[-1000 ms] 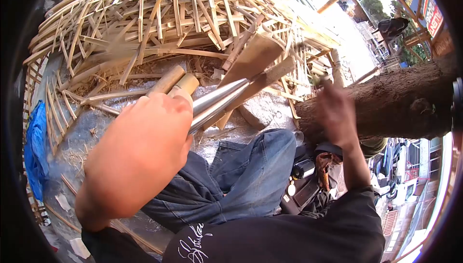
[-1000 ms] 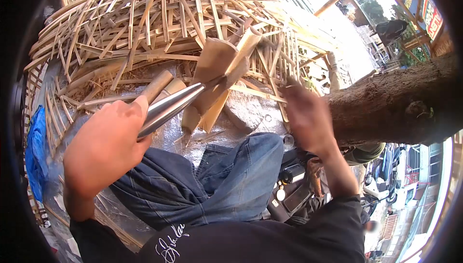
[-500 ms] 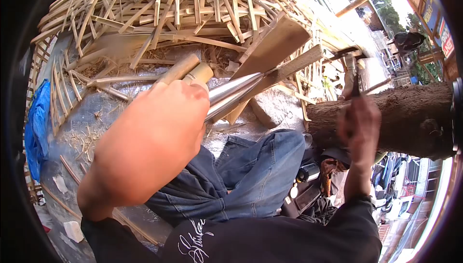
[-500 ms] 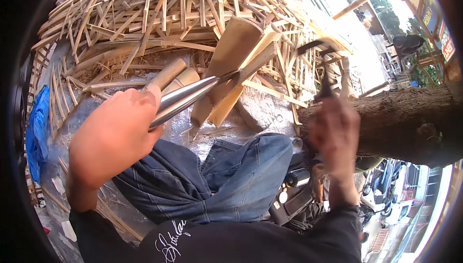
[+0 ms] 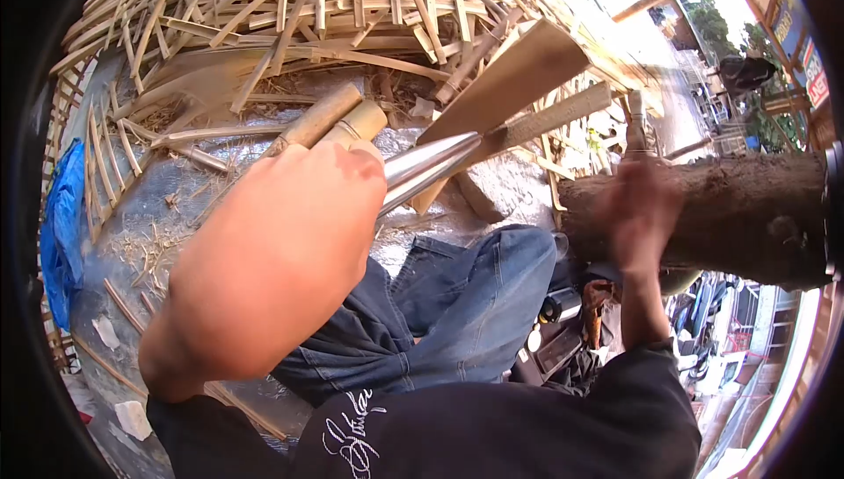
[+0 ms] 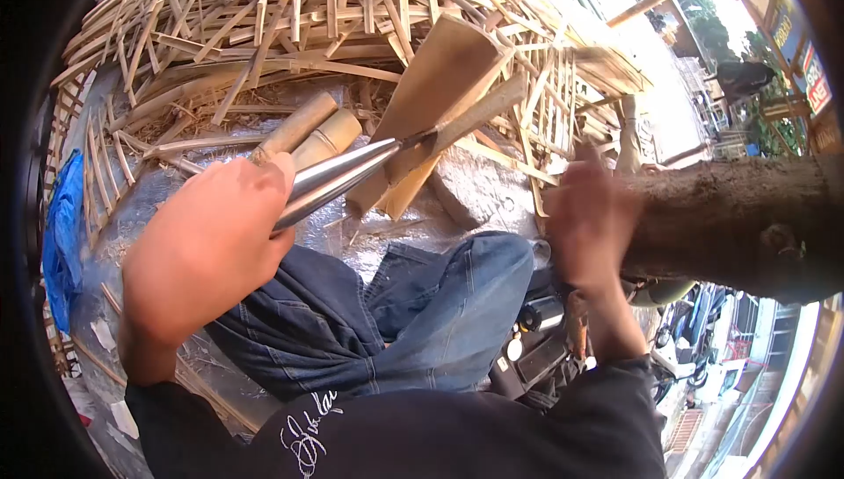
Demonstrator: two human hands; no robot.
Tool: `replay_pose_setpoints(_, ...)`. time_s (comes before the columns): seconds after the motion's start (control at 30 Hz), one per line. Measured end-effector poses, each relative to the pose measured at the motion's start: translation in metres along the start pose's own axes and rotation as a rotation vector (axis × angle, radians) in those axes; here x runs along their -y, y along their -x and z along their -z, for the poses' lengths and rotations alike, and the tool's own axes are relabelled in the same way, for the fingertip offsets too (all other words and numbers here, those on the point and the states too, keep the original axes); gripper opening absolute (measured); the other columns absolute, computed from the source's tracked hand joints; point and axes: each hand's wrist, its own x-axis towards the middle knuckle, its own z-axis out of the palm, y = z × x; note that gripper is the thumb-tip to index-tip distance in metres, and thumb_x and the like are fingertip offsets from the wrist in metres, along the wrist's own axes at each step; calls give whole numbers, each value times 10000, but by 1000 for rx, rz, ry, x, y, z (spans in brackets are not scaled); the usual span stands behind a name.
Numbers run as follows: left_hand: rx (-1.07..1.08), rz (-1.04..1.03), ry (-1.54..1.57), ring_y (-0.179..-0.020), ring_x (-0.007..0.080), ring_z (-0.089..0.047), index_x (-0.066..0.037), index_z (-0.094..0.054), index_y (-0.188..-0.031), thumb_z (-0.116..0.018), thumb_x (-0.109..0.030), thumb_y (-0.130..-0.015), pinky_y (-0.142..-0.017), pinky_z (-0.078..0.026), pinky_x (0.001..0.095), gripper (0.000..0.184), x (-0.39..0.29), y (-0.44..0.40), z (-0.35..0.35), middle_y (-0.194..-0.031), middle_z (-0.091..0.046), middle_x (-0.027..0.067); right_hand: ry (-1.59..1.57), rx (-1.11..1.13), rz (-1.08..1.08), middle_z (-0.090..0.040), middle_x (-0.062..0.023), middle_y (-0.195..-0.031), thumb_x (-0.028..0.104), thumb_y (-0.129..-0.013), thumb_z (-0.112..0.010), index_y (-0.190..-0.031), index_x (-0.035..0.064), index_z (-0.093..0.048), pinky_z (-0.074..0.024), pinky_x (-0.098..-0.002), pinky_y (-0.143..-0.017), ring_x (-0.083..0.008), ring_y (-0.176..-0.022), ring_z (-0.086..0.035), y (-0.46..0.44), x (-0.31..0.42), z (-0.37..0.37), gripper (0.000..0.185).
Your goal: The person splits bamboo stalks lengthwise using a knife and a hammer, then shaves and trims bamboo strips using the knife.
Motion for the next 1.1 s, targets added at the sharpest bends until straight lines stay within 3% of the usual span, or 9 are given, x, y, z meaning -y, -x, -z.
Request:
replay_pose_setpoints(0.07,-70,-48,10,-895,366,-594,44,-547,-1018,-687,-93,-794,-808,-474,448,298,1,2,1,-885,-625,195,834,252,107,-518,19,-656,413,-1022,-462,-1095,-32,-575,-392,-253,-487,-81,-530,-488,8,0,-17,465)
replay_pose_setpoints(0.13,-142,-61,-4,-892,367,-593,40,-546,-1009,-686,-94,-792,-810,-473,447,291,10,2,-7,-871,-622,192,199,92,-426,-502,-16,-602,324,-1023,-493,-1004,28,-624,-365,-256,-419,-84,-471,-459,2,32,-19,324)
replay_pose_setpoints(0.33,-2,-5,-28,-884,370,-592,25,-549,-998,-690,-101,-788,-816,-473,444,283,5,-1,-4,-843,-612,183,-991,-202,-162,-410,29,-581,464,-1029,-434,-849,59,-569,-304,-220,-447,-43,-524,-441,-4,24,-15,463)
replay_pose_setpoints(0.43,41,8,-10,-885,375,-592,20,-554,-988,-692,-101,-788,-821,-472,446,271,4,-2,-9,-854,-617,185,237,171,-520,-586,-27,-657,294,-1008,-523,-1053,-4,-638,-374,-245,-449,-89,-532,-521,-6,25,-27,323)
replay_pose_setpoints(0.6,-5,46,22,-890,384,-594,17,-556,-964,-694,-95,-789,-831,-468,456,249,11,-6,-19,-876,-627,192,-338,-349,-82,-317,47,-557,446,-1029,-418,-873,36,-564,-257,-278,-402,-87,-452,-332,7,6,-17,462)
replay_pose_setpoints(0.67,-85,-44,56,-890,384,-595,20,-559,-982,-689,-92,-791,-840,-466,456,256,17,-6,-24,-877,-625,194,694,-34,68,-438,-6,-591,353,-1018,-498,-1007,-7,-604,-336,-308,-473,-121,-499,-401,15,-17,-39,375)
replay_pose_setpoints(0.93,-118,-43,11,-927,377,-599,29,-559,-1034,-683,-87,-784,-849,-468,448,302,30,-3,-30,-888,-623,191,-356,-281,-26,-320,62,-538,566,-1008,-413,-677,131,-450,-248,-218,-384,-26,-450,-370,-5,28,2,548)
replay_pose_setpoints(1.03,-135,-65,13,-922,372,-596,28,-561,-1043,-694,-88,-775,-850,-471,445,321,27,-6,-35,-902,-624,190,566,-146,243,-494,7,-594,366,-985,-565,-876,53,-608,-341,-263,-445,-85,-479,-451,5,-7,-43,334)
replay_pose_setpoints(1.1,-133,-56,16,-915,371,-595,28,-564,-1047,-699,-89,-771,-850,-472,445,329,28,-11,-34,-909,-624,189,187,128,-504,-585,-43,-626,299,-994,-515,-1009,-8,-650,-365,-254,-454,-97,-479,-490,5,7,-45,336)
